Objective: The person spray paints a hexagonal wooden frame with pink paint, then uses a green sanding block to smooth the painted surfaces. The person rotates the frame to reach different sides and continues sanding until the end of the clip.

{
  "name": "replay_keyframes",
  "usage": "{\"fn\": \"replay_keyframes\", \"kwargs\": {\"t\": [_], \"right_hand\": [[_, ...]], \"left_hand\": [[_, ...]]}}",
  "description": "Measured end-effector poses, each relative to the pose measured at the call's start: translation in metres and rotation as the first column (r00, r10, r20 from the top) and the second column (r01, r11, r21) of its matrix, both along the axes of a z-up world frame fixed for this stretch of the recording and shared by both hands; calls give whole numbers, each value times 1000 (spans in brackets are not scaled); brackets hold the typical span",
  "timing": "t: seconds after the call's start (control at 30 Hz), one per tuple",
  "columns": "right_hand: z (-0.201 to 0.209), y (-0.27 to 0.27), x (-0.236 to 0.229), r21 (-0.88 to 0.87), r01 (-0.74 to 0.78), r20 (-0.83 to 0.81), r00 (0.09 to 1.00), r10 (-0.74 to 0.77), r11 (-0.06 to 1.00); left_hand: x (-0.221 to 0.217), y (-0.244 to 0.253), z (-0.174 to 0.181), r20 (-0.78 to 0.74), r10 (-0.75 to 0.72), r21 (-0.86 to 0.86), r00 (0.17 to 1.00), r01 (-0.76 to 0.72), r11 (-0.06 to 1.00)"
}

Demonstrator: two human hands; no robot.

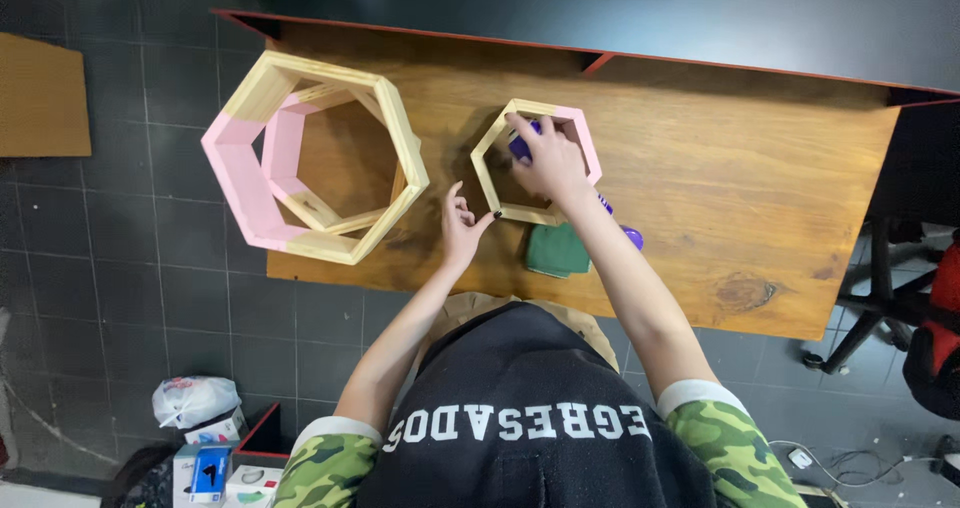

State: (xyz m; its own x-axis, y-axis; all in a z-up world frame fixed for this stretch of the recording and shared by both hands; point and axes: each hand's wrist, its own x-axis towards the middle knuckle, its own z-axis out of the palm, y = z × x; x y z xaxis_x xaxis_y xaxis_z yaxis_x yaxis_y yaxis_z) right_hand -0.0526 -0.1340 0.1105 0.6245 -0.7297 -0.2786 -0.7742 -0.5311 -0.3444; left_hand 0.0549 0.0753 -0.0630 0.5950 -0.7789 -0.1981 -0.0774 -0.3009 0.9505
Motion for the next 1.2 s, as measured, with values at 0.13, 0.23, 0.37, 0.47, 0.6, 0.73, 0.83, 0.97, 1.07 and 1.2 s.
{"fn": "replay_keyframes", "kwargs": {"t": [0.13, 0.23, 0.37, 0.47, 0.6, 0.73, 0.83, 0.97, 1.07, 1.2], "right_hand": [[-15, 31, 5, 38, -75, -8, 997, 76, 996], [-16, 52, 6, 67, -112, -11, 994, 113, 991], [0, 85, -4, 75, -144, -14, 989, 146, 987], [14, 108, -16, 84, -158, -17, 987, 160, 984], [8, 126, -38, 129, -143, -5, 990, 144, 981], [-2, 133, -78, 106, -95, -23, 995, 98, 990], [-11, 132, -112, 100, 15, -101, 995, -5, 995], [10, 130, -147, 124, 213, -68, 976, -206, 969], [41, 128, -168, 156, 378, 7, 923, -384, 913], [55, 126, -202, 179, 595, 173, 765, -621, 783]], "left_hand": [[5, 19, 7, -37, 29, 23, 999, -28, 999], [8, 33, 8, -42, 36, 62, 998, -34, 998], [7, 53, 6, -37, -37, 133, 999, 42, 990], [3, 63, 4, -48, -93, 141, 995, 98, 985], [0, 70, -6, -69, -121, 144, 990, 130, 981], [-1, 79, -20, -69, -159, 155, 985, 168, 974], [-1, 80, -16, -90, -178, 179, 980, 191, 965], [-5, 78, 4, -114, -197, 185, 974, 216, 959], [-9, 73, 5, -132, -219, 201, 967, 242, 949], [-15, 65, 1, -141, -252, 213, 957, 278, 937]]}}
